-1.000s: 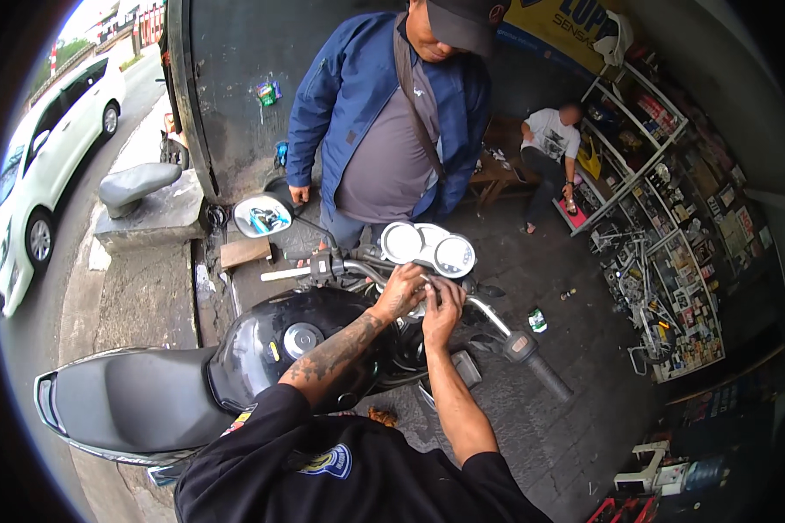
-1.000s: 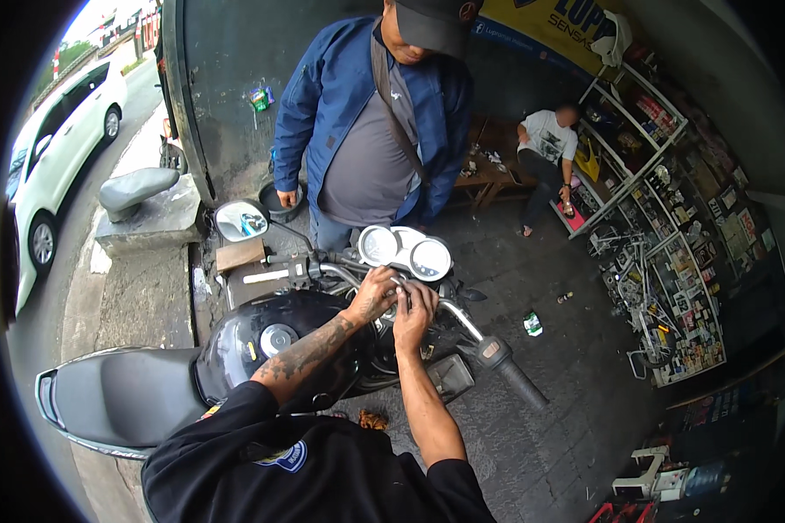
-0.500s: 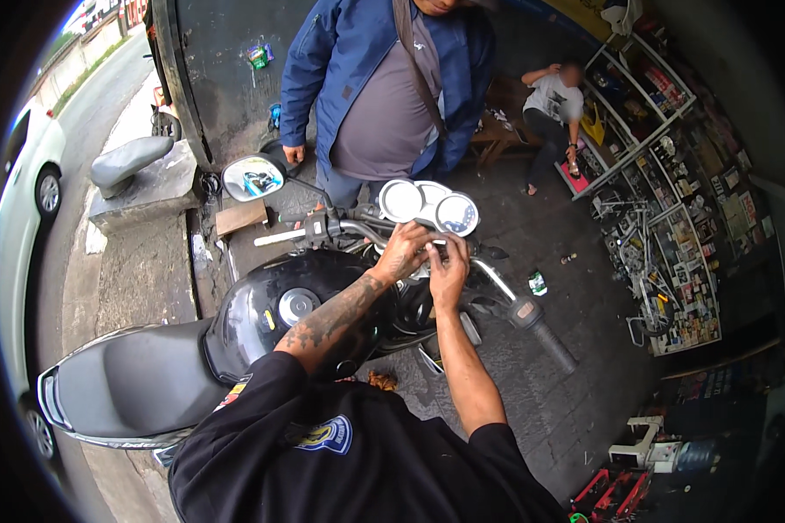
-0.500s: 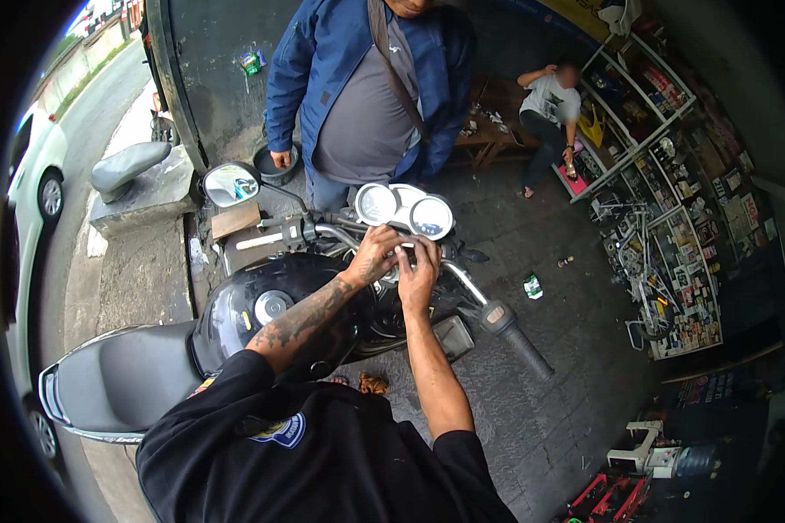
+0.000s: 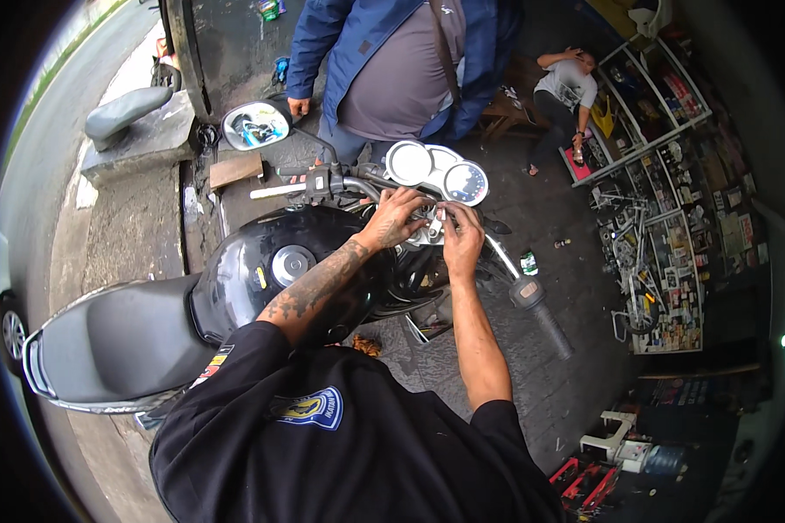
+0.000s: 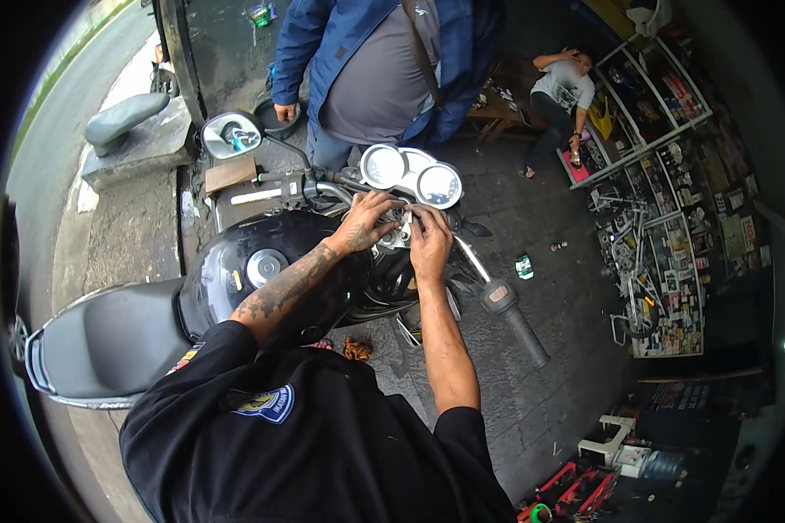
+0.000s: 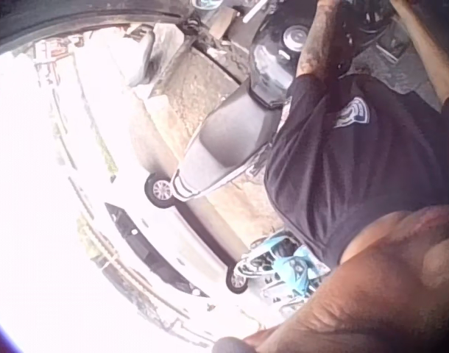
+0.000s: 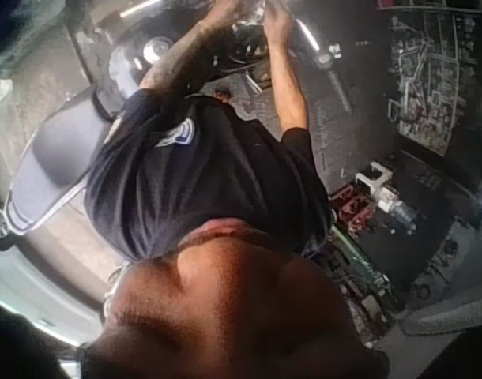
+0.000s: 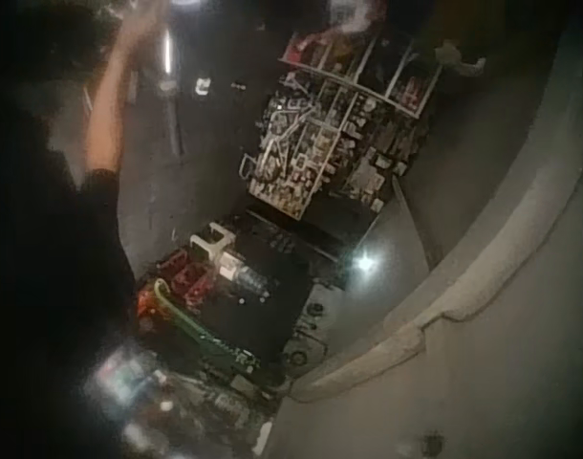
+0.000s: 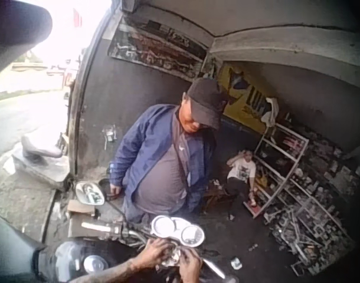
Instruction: The person disassembles the handlebar of a motorcycle by unfastening bolts with a T-wrench, detaching the mounting clamps and instrument cluster by hand, and lifting the handlebar off the bike.
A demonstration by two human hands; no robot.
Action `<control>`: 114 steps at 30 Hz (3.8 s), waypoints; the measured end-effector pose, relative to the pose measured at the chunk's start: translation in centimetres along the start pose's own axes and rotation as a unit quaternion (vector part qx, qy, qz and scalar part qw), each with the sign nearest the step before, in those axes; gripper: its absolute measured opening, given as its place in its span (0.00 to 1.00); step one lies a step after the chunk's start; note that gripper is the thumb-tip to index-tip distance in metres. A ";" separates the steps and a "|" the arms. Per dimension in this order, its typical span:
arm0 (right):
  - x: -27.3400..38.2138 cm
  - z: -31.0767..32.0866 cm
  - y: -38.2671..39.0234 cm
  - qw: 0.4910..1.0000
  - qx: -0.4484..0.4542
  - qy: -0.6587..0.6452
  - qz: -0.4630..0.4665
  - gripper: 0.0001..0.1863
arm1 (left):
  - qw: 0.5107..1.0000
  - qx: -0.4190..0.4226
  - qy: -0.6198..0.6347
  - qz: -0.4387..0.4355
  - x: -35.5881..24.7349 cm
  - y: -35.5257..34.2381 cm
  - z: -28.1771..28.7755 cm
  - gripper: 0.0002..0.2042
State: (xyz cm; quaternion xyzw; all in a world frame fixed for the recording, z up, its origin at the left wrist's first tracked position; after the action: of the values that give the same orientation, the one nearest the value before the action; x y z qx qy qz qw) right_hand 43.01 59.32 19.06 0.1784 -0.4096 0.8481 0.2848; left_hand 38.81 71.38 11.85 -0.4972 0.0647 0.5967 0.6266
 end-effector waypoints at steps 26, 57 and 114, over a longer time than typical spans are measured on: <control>-1.1 -8.9 -3.2 0.980 0.185 -0.025 -0.071 0.06 | 0.943 -0.234 0.174 0.161 4.6 3.5 5.3 0.12; 3.4 -8.9 -3.4 0.945 0.276 0.130 0.121 0.08 | 0.907 0.123 -0.293 -0.276 0.0 -1.3 6.3 0.15; 1.2 -10.6 -0.5 0.988 0.005 0.146 -0.057 0.13 | 0.962 -0.263 -0.008 0.069 3.2 3.8 3.5 0.08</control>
State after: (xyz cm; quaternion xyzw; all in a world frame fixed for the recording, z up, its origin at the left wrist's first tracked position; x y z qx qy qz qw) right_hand 41.71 68.42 13.62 0.0778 -0.3483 0.8496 0.3883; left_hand 34.79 75.22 9.35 -0.6341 -0.0652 0.6380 0.4321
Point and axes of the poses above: each hand's wrist, its own y-axis away from the middle knuckle, its own z-axis out of the back of the hand, x = y × z, the point moved 9 cm from there along -y, towards the middle knuckle, and after that the axes turned 6 degrees about y, right-handed, at the moved point
